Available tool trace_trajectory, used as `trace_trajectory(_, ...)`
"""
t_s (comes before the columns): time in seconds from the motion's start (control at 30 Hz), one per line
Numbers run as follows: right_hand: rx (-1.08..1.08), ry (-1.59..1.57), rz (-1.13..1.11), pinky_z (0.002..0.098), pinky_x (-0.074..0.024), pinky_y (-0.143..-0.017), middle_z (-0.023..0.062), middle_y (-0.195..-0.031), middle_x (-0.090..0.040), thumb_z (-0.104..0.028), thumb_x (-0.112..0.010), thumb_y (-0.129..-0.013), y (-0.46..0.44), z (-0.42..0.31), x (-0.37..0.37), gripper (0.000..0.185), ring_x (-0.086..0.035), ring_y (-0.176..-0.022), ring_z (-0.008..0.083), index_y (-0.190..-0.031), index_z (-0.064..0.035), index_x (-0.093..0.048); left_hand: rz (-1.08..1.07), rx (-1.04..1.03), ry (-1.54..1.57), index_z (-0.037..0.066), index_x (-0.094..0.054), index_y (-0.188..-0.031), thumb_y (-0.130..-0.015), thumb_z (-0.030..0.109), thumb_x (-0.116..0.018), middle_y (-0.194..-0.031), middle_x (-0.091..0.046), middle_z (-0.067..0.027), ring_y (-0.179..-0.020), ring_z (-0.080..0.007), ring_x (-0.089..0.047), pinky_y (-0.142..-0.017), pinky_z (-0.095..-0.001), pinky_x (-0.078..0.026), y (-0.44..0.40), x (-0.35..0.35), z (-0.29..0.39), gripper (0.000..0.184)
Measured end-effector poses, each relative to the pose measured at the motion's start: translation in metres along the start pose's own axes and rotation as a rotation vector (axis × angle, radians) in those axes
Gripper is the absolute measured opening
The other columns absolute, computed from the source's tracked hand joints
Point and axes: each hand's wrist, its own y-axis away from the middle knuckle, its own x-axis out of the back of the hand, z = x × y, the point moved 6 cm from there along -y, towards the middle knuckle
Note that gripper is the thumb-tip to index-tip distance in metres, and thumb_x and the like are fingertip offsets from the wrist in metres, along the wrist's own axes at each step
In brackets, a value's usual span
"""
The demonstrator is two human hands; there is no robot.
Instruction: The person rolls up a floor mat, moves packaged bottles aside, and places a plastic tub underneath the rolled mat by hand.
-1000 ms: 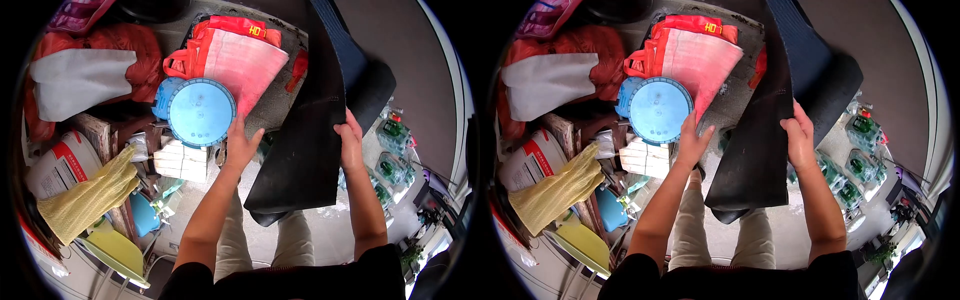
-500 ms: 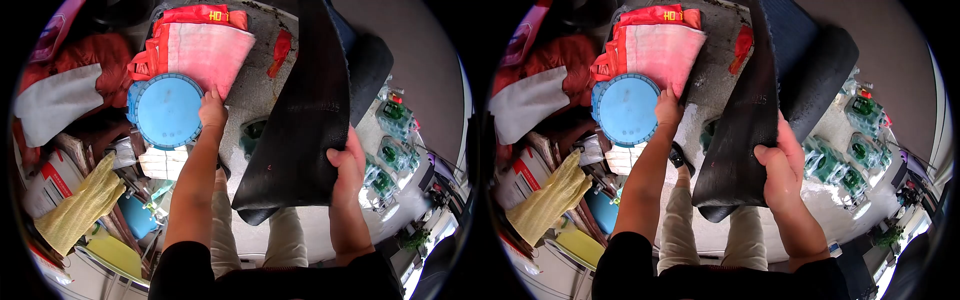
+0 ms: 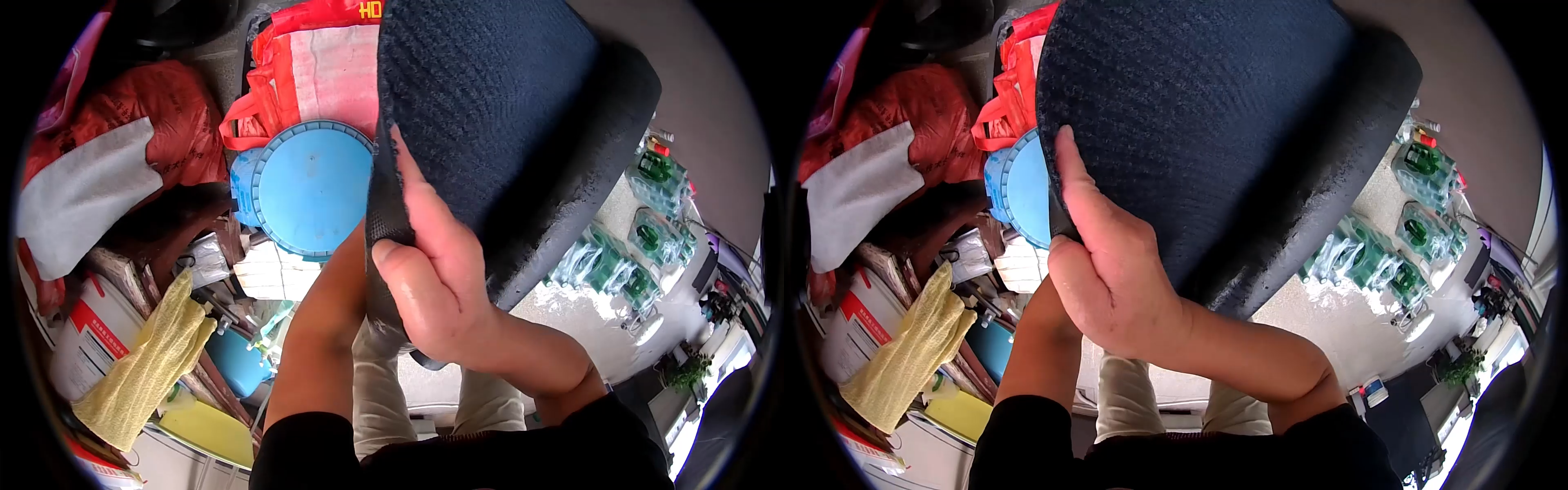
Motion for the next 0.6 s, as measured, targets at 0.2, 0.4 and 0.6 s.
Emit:
trace_trajectory(0.2,0.083,0.217,0.035,0.031,-0.0451,-0.082,0.0231,-0.104,-0.056,-0.005,-0.043,-0.085,-0.043,0.077,-0.034,0.063,-0.059,-0.092,0.029,-0.142,0.0033,-0.017,-0.444,0.494,1.551,0.001,-0.029,-0.139,-0.09,0.053,-0.042,-0.131,-0.045,-0.0076,-0.116,-0.0209,-0.047,-0.097,-0.0315,-0.038,-0.01,0.098,-0.06,0.072)
trace_trajectory(0.4,0.062,0.287,-0.099,0.036,-0.0441,-0.088,0.0217,-0.111,-0.056,-0.017,-0.049,-0.088,-0.071,0.123,-0.011,0.055,-0.057,-0.101,0.0326,-0.138,-0.0016,-0.031,-0.562,0.226,1.091,0.004,-0.039,-0.132,-0.082,0.044,-0.062,-0.123,-0.05,-0.0076,-0.114,-0.0182,-0.045,-0.099,-0.0331,-0.033,-0.013,0.149,-0.024,0.068)
trace_trajectory(0.6,0.087,0.943,0.954,0.0386,-0.0353,-0.101,0.023,-0.13,-0.043,-0.03,-0.079,-0.068,0.035,0.07,0.239,0.09,-0.044,-0.119,0.0345,-0.135,0.0046,-0.031,-0.321,0.192,0.767,-0.002,-0.044,-0.127,-0.081,0.018,-0.063,-0.122,-0.053,-0.0109,-0.11,-0.0202,-0.05,-0.095,-0.0306,-0.037,-0.049,0.15,0.006,0.055)
